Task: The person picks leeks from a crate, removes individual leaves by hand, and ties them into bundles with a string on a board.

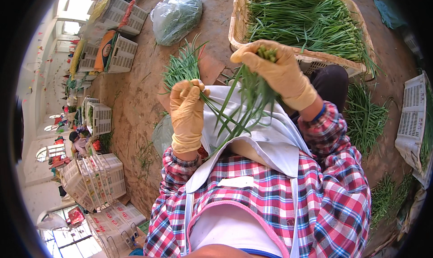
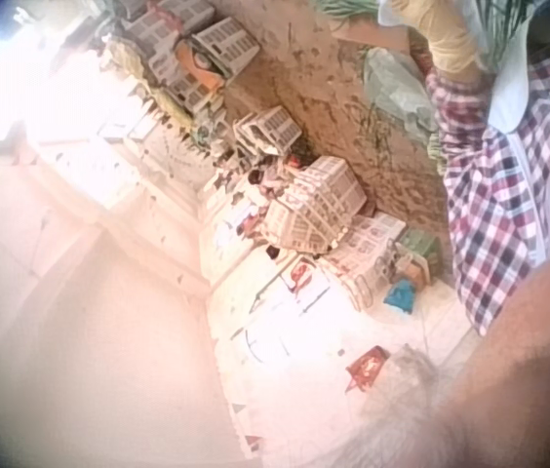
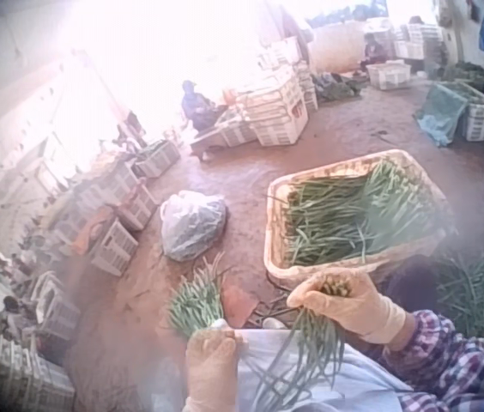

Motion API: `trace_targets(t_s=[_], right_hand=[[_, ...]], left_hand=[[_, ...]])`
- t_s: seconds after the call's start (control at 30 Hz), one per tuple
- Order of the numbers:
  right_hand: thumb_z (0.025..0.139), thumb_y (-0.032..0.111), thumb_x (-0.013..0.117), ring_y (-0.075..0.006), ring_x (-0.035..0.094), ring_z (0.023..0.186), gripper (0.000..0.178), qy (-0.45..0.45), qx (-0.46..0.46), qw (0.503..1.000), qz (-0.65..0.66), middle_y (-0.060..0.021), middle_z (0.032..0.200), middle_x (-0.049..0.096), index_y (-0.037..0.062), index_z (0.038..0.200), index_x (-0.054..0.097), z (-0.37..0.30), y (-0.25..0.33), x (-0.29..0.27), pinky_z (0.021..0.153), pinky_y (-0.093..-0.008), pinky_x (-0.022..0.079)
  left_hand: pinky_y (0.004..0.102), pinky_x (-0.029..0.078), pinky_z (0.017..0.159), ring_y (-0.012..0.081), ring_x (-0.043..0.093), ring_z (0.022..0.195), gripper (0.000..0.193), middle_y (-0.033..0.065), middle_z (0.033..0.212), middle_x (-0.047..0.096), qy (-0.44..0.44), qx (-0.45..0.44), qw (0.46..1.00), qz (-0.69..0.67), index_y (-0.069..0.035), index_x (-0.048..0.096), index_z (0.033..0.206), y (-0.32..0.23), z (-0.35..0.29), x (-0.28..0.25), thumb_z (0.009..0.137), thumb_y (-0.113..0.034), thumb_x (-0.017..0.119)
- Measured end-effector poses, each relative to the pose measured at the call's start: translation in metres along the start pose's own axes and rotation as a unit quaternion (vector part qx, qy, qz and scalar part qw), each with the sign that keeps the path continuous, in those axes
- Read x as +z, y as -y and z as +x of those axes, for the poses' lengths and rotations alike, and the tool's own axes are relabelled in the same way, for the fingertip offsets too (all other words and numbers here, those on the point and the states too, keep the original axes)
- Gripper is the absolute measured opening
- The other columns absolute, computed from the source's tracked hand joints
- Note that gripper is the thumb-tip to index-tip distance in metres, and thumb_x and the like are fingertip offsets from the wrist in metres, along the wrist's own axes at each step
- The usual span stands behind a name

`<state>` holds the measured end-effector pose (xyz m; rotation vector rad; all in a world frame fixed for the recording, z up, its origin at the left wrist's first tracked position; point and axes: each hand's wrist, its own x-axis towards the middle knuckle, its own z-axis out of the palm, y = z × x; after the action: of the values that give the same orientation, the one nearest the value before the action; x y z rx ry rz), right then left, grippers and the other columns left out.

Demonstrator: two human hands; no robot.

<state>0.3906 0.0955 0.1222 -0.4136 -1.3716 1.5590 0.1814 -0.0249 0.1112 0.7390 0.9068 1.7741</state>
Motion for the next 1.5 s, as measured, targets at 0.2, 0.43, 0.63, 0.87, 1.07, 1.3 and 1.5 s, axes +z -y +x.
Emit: trace_targets(t_s=[0.2, 0.43, 0.63, 0.87, 1.07, 1.3, 1.5], right_hand=[[0.091, 0.011, 0.069, -0.0075, 0.063, 0.082, 0.013, 0.036, 0.106, 0.978, -0.177, -0.0016, 0.089, 0.072, 0.0005, 0.098, 0.073, 0.024, 0.019, -0.042, 0.074, -0.0232, 0.051], [0.092, 0.015, 0.069, -0.0049, 0.055, 0.074, 0.017, 0.104, 0.001, 0.989, -0.108, 0.0018, 0.081, 0.066, -0.0010, 0.096, 0.070, 0.025, 0.015, -0.009, 0.069, -0.0221, 0.047], [0.100, 0.021, 0.058, -0.0074, 0.056, 0.077, 0.022, 0.114, -0.007, 0.989, -0.089, -0.0007, 0.082, 0.064, -0.0005, 0.096, 0.063, 0.018, -0.002, 0.002, 0.071, -0.0239, 0.048], [0.094, 0.023, 0.067, -0.0070, 0.055, 0.074, 0.023, 0.112, 0.003, 0.990, -0.090, 0.0003, 0.080, 0.063, 0.0006, 0.097, 0.064, 0.018, -0.004, 0.013, 0.069, -0.0234, 0.047], [0.084, 0.018, 0.074, -0.0227, 0.065, 0.071, 0.024, 0.164, -0.059, 0.944, -0.281, -0.0132, 0.080, 0.066, 0.0033, 0.102, 0.068, 0.004, -0.001, 0.021, 0.066, -0.0338, 0.052], [0.088, 0.020, 0.065, -0.0309, 0.066, 0.076, 0.012, 0.137, -0.140, 0.818, -0.540, -0.0094, 0.080, 0.067, 0.0094, 0.091, 0.068, 0.018, -0.009, -0.002, 0.068, -0.0376, 0.054], [0.079, 0.016, 0.081, -0.0086, 0.060, 0.069, 0.032, 0.080, 0.011, 0.969, -0.232, 0.0010, 0.079, 0.067, 0.0064, 0.107, 0.071, 0.021, 0.002, -0.010, 0.062, -0.0246, 0.048]], left_hand=[[0.0322, 0.052, 0.090, 0.0192, 0.063, 0.099, 0.030, 0.0085, 0.104, 0.067, -0.021, 0.039, 0.998, 0.038, -0.005, 0.060, 0.119, -0.009, 0.016, -0.001, 0.090, 0.004, 0.064], [0.0258, 0.054, 0.085, 0.0149, 0.065, 0.093, 0.033, 0.0069, 0.102, 0.068, -0.012, 0.004, 0.999, 0.029, -0.002, 0.058, 0.119, -0.001, 0.019, 0.023, 0.088, 0.005, 0.067], [0.0266, 0.056, 0.081, 0.0148, 0.066, 0.090, 0.031, 0.0068, 0.101, 0.067, 0.034, 0.001, 0.999, 0.003, 0.001, 0.056, 0.120, 0.003, 0.016, 0.039, 0.091, 0.005, 0.062], [0.0252, 0.054, 0.080, 0.0121, 0.063, 0.086, 0.032, 0.0052, 0.097, 0.064, 0.020, 0.001, 1.000, 0.024, 0.000, 0.055, 0.120, -0.001, 0.012, 0.044, 0.090, 0.006, 0.063], [0.0226, 0.050, 0.079, 0.0103, 0.061, 0.083, 0.035, 0.0038, 0.093, 0.064, 0.027, -0.054, 0.994, 0.088, -0.001, 0.056, 0.120, -0.006, 0.007, 0.038, 0.087, 0.006, 0.067], [0.0225, 0.050, 0.076, 0.0094, 0.061, 0.084, 0.036, 0.0030, 0.094, 0.064, 0.042, -0.077, 0.984, 0.153, -0.001, 0.057, 0.120, -0.001, 0.004, 0.023, 0.086, 0.003, 0.069], [0.0257, 0.053, 0.082, 0.0135, 0.064, 0.088, 0.039, 0.0074, 0.099, 0.068, -0.002, -0.073, 0.995, 0.065, 0.000, 0.054, 0.122, 0.011, 0.014, 0.024, 0.086, 0.001, 0.071]])
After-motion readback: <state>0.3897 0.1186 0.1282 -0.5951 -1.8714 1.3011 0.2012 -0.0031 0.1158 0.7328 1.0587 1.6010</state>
